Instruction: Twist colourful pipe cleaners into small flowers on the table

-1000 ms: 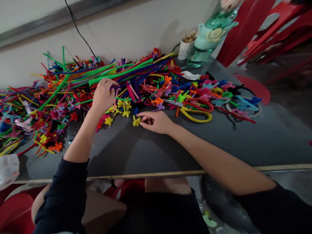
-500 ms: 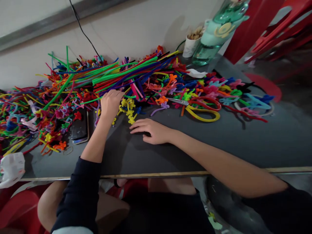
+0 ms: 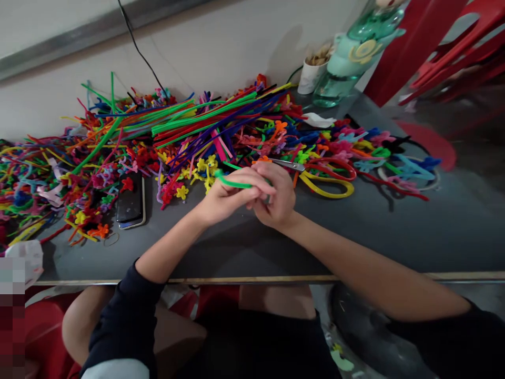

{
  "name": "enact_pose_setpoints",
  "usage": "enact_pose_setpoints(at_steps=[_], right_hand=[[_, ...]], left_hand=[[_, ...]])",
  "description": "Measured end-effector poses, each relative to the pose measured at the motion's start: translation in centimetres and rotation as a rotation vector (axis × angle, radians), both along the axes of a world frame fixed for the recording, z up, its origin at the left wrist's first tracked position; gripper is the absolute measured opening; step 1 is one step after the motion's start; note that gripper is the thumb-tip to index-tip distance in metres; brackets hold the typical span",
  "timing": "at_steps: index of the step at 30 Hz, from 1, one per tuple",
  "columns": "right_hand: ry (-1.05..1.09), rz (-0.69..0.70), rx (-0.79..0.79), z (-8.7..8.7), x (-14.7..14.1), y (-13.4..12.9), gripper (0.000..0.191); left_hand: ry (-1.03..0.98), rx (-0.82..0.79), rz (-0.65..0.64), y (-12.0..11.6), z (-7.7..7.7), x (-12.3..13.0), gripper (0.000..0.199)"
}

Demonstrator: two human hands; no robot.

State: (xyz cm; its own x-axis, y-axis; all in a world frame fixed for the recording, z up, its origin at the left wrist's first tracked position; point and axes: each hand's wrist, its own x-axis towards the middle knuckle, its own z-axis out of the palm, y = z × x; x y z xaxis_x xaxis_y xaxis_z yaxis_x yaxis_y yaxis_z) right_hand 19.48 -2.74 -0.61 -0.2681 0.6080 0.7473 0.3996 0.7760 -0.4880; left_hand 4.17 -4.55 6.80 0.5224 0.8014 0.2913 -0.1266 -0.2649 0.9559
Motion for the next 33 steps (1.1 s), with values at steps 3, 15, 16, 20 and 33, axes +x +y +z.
enact_pose_setpoints(at_steps=[3, 15, 16, 20, 33], right_hand=[[0.029, -0.045, 0.144, 0.6, -0.3, -0.1, 0.041], [-0.215, -0.154, 0.161, 2.6, 3.7, 2.5, 0.046], [-0.228, -0.141, 0.185, 2.5, 3.7, 2.7, 0.044], [-0.301, -0.081, 0.215, 1.8, 2.3, 2.7, 0.025], [-0.327, -0.1, 0.317, 2.2, 2.3, 3.6, 0.018]], left_hand=[[-0.151, -0.271, 0.01, 0.7, -1.7, -1.5, 0.033], [0.069, -0.34, 0.112, 0.9, -4.8, -2.9, 0.038], [0.064, -0.34, 0.103, 1.0, -5.0, -2.7, 0.039], [-0.052, -0.382, 0.064, 1.0, -5.2, -2.5, 0.037], [0.073, -0.398, 0.278, 1.9, -5.6, -2.9, 0.036]])
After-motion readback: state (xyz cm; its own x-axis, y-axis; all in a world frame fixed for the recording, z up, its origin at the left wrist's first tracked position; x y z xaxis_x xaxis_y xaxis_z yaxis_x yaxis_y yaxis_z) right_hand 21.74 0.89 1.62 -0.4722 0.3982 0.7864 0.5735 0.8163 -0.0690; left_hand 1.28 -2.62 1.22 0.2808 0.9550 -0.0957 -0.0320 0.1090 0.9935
